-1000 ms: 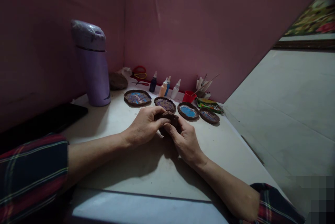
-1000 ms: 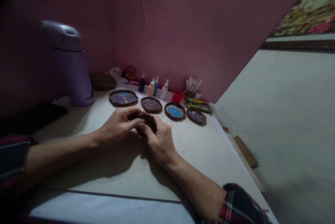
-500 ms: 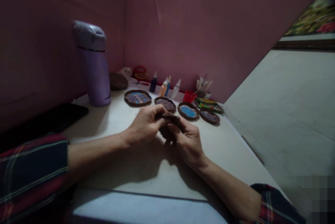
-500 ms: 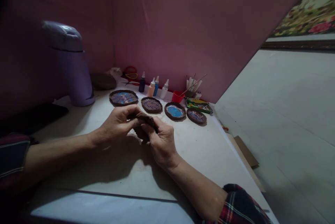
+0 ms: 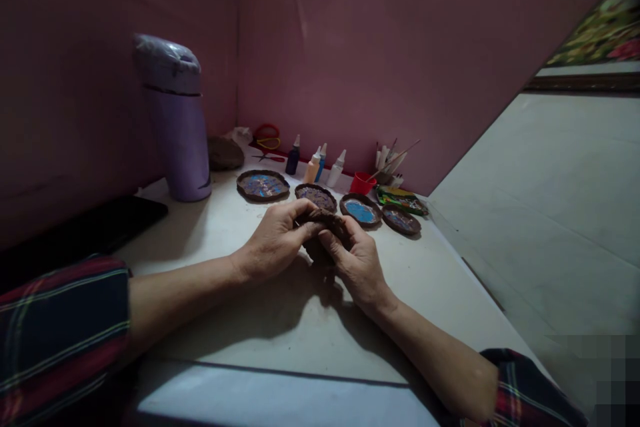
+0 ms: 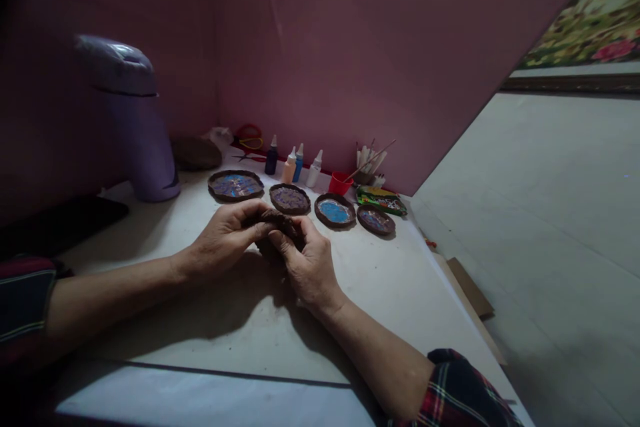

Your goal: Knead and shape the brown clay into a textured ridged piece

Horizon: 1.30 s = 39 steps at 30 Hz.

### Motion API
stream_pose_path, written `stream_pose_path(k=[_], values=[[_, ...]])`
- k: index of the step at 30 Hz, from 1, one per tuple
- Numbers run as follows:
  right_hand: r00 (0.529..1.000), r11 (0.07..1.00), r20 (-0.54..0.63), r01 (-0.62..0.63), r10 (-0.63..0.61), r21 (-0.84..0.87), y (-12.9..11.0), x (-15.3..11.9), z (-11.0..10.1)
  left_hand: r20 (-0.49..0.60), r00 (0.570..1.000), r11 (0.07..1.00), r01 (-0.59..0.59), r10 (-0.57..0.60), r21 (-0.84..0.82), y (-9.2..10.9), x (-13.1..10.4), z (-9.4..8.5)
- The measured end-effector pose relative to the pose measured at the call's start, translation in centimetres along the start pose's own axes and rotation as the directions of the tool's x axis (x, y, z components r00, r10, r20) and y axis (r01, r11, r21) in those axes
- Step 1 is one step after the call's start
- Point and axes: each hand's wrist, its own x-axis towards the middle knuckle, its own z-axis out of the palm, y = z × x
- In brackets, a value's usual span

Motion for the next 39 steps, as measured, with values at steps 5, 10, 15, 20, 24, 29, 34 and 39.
stream_pose_path(k=[5,10,15,20,24,29,34,39], values=[[0.999,0.999,0.036,-0.035,0.035,-0.004,0.5,0.0,0.0,-0.035,0.999,1.000,-0.001,0.001,-0.002,0.1,0.0,-0.1],[0.999,0.999,0.046,-0.001,-0.001,0.047,0.6,0.1,0.2,-0.011,1.000,0.996,0.023,-0.024,-0.083,0.2,0.1,-0.2],[0.996,0.998,0.091,-0.001,-0.005,0.066,0.2,0.1,0.3,0.056,0.996,0.990,0.074,-0.067,-0.123,0.6,0.4,-0.1],[0.982,0.998,0.190,-0.032,0.020,0.059,0.3,-0.2,0.3,0.050,0.994,0.995,0.094,-0.092,-0.045,0.8,0.4,-0.1],[0.981,0.995,0.195,-0.032,0.014,0.090,0.4,-0.2,0.3,-0.003,1.000,1.000,0.022,-0.022,-0.010,1.1,0.2,-0.1],[0.982,0.998,0.189,0.013,-0.026,0.068,0.3,-0.4,0.3,-0.021,0.999,0.999,-0.034,0.033,-0.008,1.5,0.1,-0.1],[0.982,0.997,0.185,0.010,-0.025,0.078,0.0,-0.6,0.4,-0.041,0.998,0.998,-0.051,0.050,-0.025,1.7,0.1,-0.2],[0.986,0.998,0.166,-0.036,0.028,0.046,0.2,-0.5,0.3,-0.003,0.997,0.993,0.074,-0.075,-0.091,1.2,0.3,-0.1]])
